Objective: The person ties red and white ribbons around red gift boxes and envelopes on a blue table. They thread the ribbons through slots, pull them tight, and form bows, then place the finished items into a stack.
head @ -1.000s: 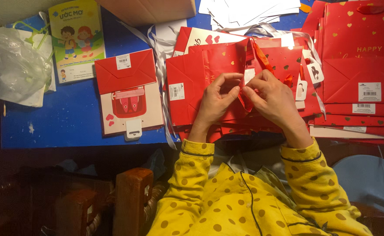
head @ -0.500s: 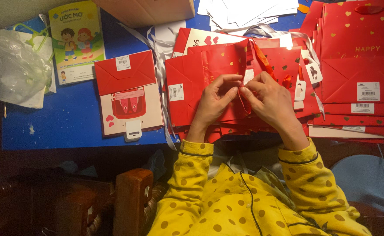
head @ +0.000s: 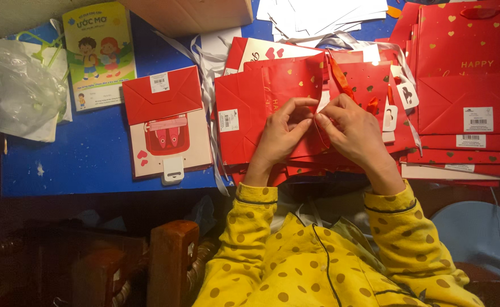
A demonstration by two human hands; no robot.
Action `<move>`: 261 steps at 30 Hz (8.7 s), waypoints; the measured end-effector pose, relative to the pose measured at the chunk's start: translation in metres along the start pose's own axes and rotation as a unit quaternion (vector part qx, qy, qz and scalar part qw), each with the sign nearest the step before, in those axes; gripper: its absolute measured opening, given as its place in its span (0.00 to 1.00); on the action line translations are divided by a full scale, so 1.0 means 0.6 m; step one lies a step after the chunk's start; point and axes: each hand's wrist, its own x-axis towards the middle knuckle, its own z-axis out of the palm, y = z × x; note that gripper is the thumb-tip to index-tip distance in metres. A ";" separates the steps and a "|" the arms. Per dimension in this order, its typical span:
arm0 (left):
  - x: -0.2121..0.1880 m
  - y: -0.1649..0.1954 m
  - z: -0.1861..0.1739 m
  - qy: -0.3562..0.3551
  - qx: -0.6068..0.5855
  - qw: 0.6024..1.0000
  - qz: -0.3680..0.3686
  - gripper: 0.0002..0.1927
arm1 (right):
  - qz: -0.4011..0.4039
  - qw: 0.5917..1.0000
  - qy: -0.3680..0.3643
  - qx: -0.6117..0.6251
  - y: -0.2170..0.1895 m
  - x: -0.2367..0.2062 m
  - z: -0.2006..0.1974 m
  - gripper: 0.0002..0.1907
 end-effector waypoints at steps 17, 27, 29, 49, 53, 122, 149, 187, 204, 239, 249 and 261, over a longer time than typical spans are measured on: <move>0.009 -0.030 -0.004 -0.014 -0.136 0.990 -0.017 0.20 | 0.004 0.997 -0.055 0.062 0.015 0.009 -0.015 0.14; 0.011 -0.018 0.008 0.011 -0.106 0.993 -0.054 0.08 | -0.017 0.994 -0.076 0.081 0.017 0.009 -0.030 0.10; 0.010 -0.014 0.008 0.012 -0.107 0.993 -0.051 0.09 | -0.025 0.992 -0.096 0.082 0.012 0.013 -0.042 0.10; 0.018 -0.015 -0.005 -0.004 -0.084 0.995 -0.047 0.11 | -0.166 0.980 0.024 -0.105 -0.040 0.009 -0.083 0.12; 0.018 -0.011 -0.005 0.004 -0.077 0.995 -0.060 0.12 | -0.180 0.967 0.027 -0.178 -0.044 0.000 -0.069 0.10; 0.008 -0.019 -0.005 -0.014 -0.071 0.997 -0.025 0.07 | -0.272 0.954 0.094 -0.080 0.021 0.007 -0.017 0.06; 0.006 -0.011 0.004 0.031 -0.014 0.999 -0.004 0.07 | -0.264 0.956 0.099 -0.086 0.018 0.007 -0.020 0.06; 0.007 -0.008 0.004 0.025 -0.070 0.997 -0.025 0.05 | -0.262 0.957 0.098 -0.072 0.015 0.008 -0.023 0.06; 0.005 -0.011 0.004 0.015 -0.042 0.999 0.011 0.05 | -0.263 0.957 0.096 -0.073 0.017 0.007 -0.022 0.06; 0.003 -0.009 0.006 0.000 -0.053 0.998 0.021 0.05 | -0.280 0.938 0.178 -0.100 0.015 -0.001 -0.017 0.07; 0.007 -0.025 0.003 0.001 -0.089 0.996 0.017 0.05 | -0.244 0.940 0.176 -0.160 0.021 -0.003 -0.017 0.08; 0.011 -0.034 -0.002 0.010 -0.106 0.994 -0.006 0.05 | -0.135 0.957 0.137 -0.217 -0.001 -0.018 -0.065 0.11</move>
